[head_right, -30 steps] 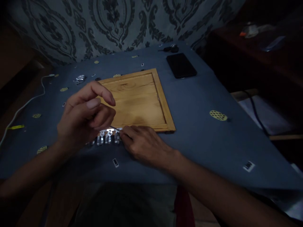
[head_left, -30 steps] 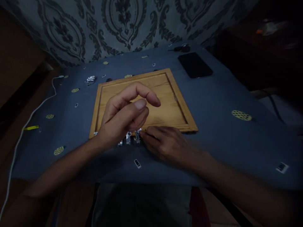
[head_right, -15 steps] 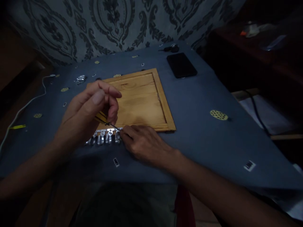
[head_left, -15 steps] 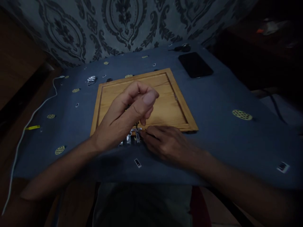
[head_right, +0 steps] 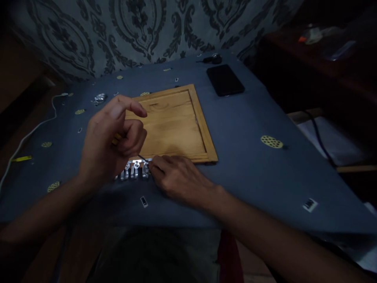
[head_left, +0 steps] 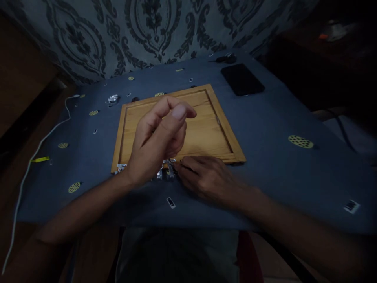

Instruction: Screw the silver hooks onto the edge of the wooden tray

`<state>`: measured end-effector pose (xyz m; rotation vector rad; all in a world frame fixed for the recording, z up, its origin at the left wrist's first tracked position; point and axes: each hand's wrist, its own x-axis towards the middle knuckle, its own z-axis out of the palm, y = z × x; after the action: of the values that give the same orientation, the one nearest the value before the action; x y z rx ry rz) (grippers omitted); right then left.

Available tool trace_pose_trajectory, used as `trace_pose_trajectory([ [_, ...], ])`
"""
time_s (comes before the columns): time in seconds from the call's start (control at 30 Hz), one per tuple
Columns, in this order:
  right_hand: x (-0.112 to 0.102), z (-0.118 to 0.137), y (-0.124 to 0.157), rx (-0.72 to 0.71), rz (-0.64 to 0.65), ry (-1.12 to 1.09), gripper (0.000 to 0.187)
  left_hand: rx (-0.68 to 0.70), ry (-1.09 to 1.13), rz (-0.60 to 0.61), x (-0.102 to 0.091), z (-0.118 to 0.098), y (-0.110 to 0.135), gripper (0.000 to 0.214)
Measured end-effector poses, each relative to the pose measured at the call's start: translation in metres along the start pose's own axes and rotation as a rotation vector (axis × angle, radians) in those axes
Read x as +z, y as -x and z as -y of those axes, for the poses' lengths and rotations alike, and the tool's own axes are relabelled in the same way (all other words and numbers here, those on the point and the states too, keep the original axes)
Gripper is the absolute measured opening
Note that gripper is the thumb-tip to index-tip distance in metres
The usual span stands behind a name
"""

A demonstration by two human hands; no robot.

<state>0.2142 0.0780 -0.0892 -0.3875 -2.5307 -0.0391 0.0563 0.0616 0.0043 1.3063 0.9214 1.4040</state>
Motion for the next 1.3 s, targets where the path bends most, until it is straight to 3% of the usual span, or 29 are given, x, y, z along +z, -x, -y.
trace_pose_trajectory([
  [0.27,0.0,0.0,0.001,0.002,-0.01,-0.002,0.027,-0.072,-0.019,0.167,-0.008,0.0,-0.007,0.017],
  [0.47,0.0,0.0,0.0,-0.004,-0.011,-0.003,0.029,-0.154,-0.076,0.165,-0.014,-0.001,-0.009,0.01],
  [0.8,0.001,-0.001,0.002,-0.003,-0.006,-0.056,0.021,-0.169,0.029,0.327,-0.017,-0.004,-0.021,0.013],
  [1.03,0.001,-0.001,0.001,-0.005,-0.028,-0.028,0.023,-0.108,0.002,0.263,-0.02,-0.005,-0.013,0.01],
  [1.2,0.0,0.0,0.0,-0.012,-0.043,0.009,0.026,0.044,0.032,0.071,-0.014,-0.009,-0.01,0.018],
  [1.3,-0.002,0.0,-0.001,-0.014,-0.046,0.003,0.027,0.054,-0.019,-0.023,-0.009,-0.011,-0.007,0.027],
])
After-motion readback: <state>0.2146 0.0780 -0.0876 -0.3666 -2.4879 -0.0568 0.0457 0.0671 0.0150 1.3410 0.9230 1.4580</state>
